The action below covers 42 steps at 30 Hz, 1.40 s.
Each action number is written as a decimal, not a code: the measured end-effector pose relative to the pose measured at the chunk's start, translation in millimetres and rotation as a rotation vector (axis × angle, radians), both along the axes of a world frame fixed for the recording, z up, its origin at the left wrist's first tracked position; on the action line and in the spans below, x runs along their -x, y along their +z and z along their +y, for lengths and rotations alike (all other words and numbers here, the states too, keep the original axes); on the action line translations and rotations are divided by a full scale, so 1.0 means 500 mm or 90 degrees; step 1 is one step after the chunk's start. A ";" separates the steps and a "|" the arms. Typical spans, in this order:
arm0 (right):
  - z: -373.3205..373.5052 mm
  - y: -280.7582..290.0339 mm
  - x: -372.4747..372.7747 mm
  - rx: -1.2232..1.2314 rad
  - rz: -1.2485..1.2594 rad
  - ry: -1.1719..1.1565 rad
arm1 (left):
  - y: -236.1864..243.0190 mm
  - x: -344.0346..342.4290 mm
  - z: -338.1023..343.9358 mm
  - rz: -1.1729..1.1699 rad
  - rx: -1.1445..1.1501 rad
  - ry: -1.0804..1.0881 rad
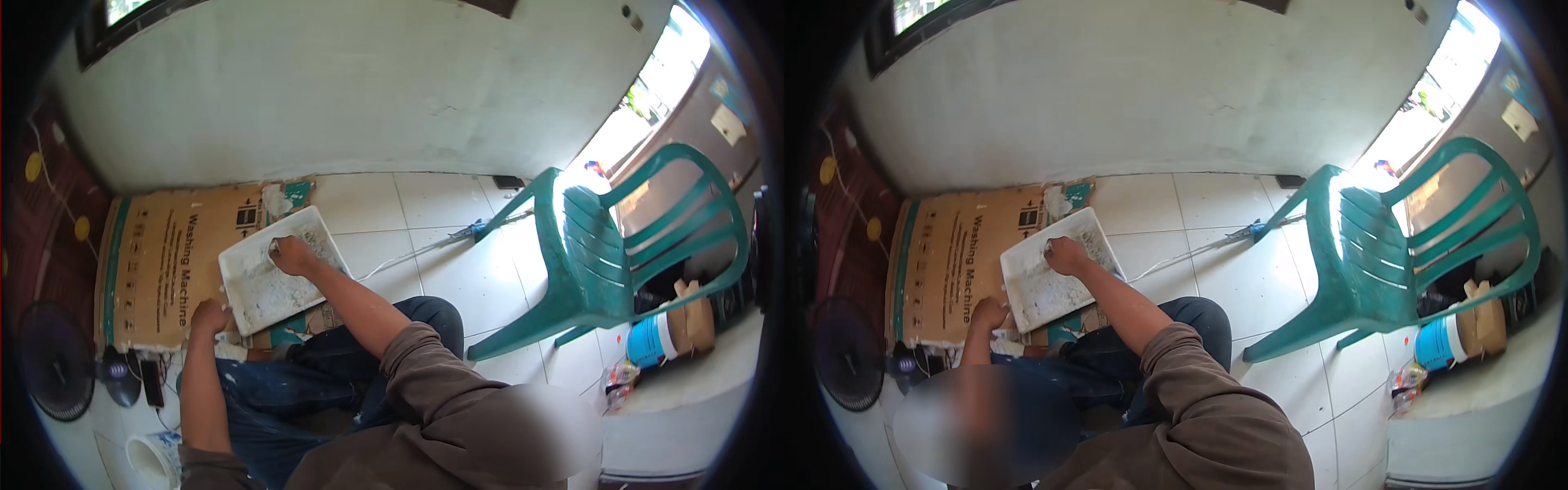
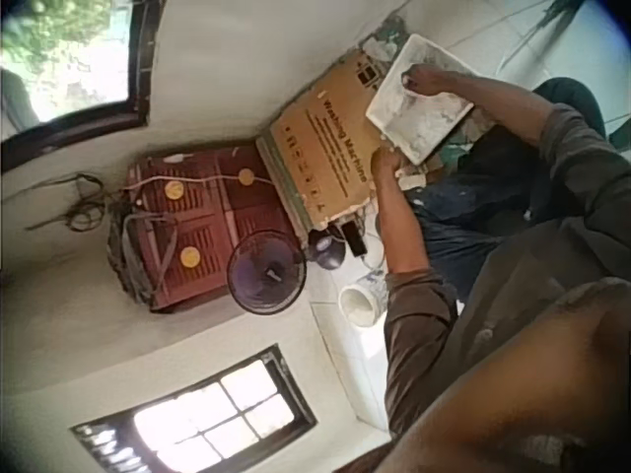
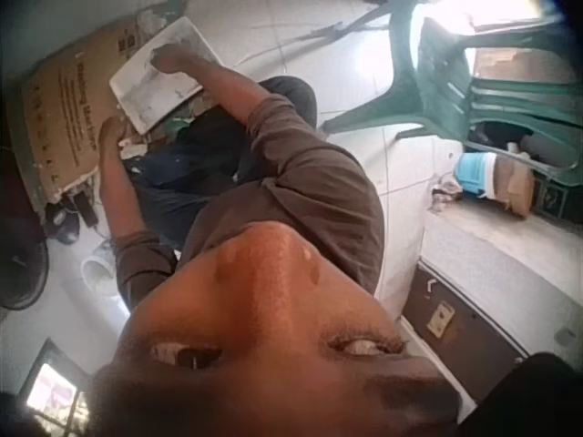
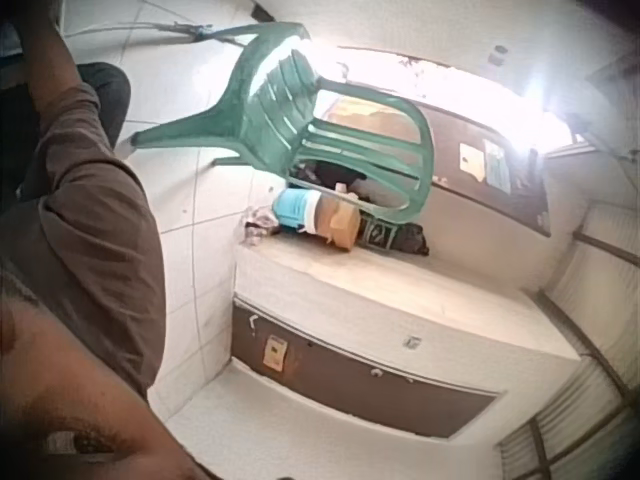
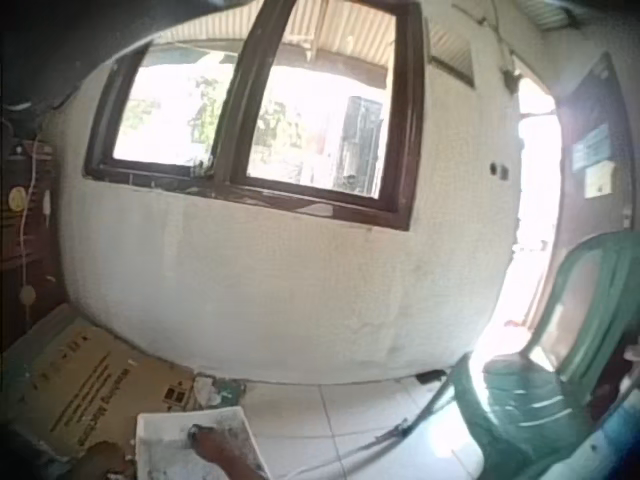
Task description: The person mixes paint or plaster in a small tray using a stick and a roller.
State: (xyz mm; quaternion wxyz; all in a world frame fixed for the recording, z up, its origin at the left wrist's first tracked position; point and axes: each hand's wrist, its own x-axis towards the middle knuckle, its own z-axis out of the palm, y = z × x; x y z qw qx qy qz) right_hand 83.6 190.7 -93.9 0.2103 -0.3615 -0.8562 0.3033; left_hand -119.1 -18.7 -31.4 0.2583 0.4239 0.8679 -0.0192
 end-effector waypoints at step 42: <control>0.029 0.116 -0.032 0.393 -0.221 0.358 | 0.000 0.038 -0.004 0.029 0.035 -0.004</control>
